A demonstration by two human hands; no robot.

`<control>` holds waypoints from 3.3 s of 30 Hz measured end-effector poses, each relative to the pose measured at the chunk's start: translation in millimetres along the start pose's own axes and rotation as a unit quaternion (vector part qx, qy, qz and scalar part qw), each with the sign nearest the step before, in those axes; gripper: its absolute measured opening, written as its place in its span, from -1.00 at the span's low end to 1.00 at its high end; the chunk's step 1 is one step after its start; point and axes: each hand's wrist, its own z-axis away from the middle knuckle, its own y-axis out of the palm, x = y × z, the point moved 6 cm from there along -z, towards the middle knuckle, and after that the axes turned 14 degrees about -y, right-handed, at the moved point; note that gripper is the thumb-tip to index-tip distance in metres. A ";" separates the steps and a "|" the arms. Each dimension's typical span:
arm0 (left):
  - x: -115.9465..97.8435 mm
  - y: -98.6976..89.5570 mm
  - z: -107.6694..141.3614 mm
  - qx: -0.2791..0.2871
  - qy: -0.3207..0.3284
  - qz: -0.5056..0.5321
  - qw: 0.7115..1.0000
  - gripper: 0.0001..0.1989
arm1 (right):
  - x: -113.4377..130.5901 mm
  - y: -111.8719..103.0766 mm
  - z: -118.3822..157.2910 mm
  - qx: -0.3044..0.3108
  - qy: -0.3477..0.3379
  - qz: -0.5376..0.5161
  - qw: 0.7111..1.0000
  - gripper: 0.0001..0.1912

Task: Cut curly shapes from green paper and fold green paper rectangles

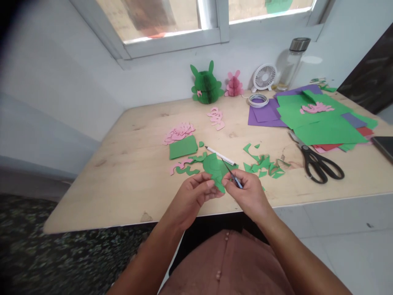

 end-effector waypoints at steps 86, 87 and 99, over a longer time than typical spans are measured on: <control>-35.6 -26.6 24.5 -0.183 0.214 -0.166 0.945 -0.97 | -14.1 10.4 -2.0 0.006 0.034 -0.065 0.997 -0.74; -37.2 -27.3 28.7 -0.201 0.255 -0.190 0.926 -0.97 | -16.4 9.4 0.0 -0.010 0.048 -0.083 0.995 -0.72; -23.3 -1.3 50.5 -0.162 0.568 -0.504 0.630 -0.69 | -15.3 44.8 5.5 -0.026 0.153 -0.312 0.938 -0.60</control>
